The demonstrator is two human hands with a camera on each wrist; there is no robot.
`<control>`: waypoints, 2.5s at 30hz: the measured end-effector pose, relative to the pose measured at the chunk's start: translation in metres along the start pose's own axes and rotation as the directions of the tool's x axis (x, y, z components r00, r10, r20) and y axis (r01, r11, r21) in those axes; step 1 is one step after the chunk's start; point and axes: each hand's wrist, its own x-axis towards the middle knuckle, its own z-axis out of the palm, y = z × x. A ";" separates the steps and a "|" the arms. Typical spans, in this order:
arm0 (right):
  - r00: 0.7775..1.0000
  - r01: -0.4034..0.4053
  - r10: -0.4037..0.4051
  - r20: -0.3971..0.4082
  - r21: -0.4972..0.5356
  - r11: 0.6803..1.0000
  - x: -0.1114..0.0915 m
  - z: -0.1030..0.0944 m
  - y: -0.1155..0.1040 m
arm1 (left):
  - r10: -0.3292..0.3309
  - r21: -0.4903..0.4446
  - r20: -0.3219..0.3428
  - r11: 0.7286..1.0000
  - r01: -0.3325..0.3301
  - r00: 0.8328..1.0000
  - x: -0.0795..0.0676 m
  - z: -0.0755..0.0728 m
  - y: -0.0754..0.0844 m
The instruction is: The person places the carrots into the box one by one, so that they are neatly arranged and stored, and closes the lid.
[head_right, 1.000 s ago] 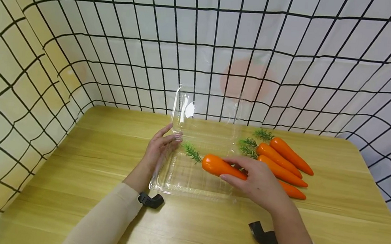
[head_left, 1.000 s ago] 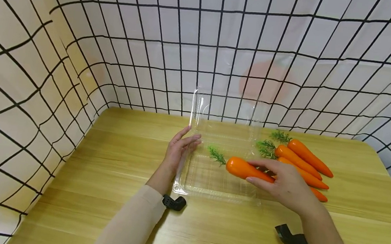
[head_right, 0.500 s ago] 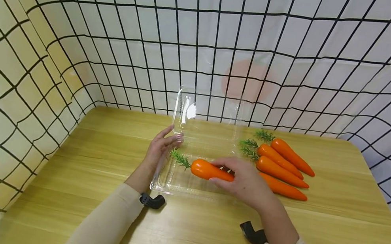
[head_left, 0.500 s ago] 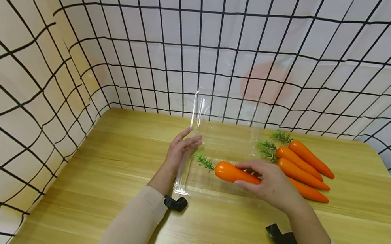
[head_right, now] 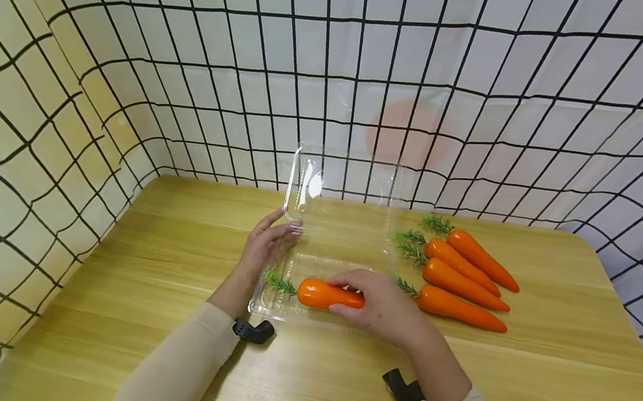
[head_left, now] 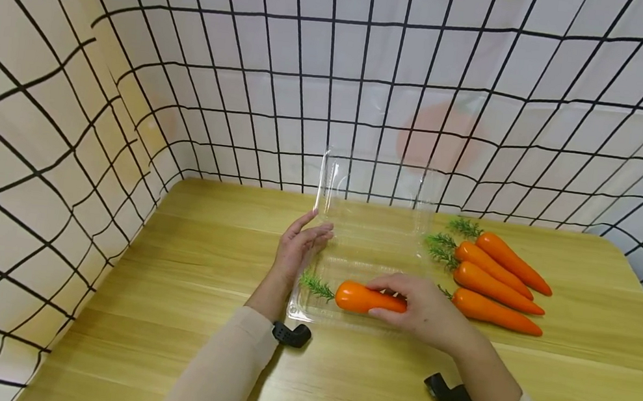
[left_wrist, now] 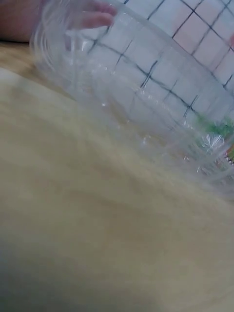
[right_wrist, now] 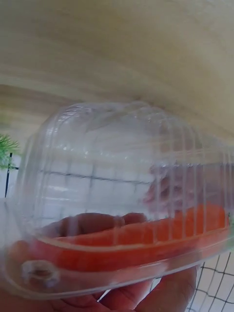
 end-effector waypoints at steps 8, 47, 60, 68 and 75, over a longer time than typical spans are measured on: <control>0.999 0.031 -0.030 0.033 -0.022 0.999 0.003 0.008 0.000 | 0.059 -0.016 0.012 0.998 -0.059 0.998 0.001 0.002 -0.002; 0.991 -0.004 -0.002 0.136 0.040 0.999 0.005 0.013 -0.003 | 0.048 -0.051 -0.054 0.997 -0.051 0.997 -0.001 0.005 -0.004; 0.995 -0.081 0.085 -0.052 0.072 0.994 -0.025 -0.012 0.009 | 0.052 -0.077 -0.043 0.995 -0.055 0.998 -0.001 0.004 -0.004; 0.973 -0.110 0.106 -0.204 -0.006 0.994 -0.056 -0.038 0.030 | 0.039 -0.083 -0.049 0.996 -0.043 0.998 0.000 0.004 -0.004; 0.945 -0.192 0.155 -0.289 -0.104 0.976 -0.079 -0.053 0.055 | 0.044 -0.002 -0.052 0.999 -0.044 0.998 -0.002 0.004 -0.004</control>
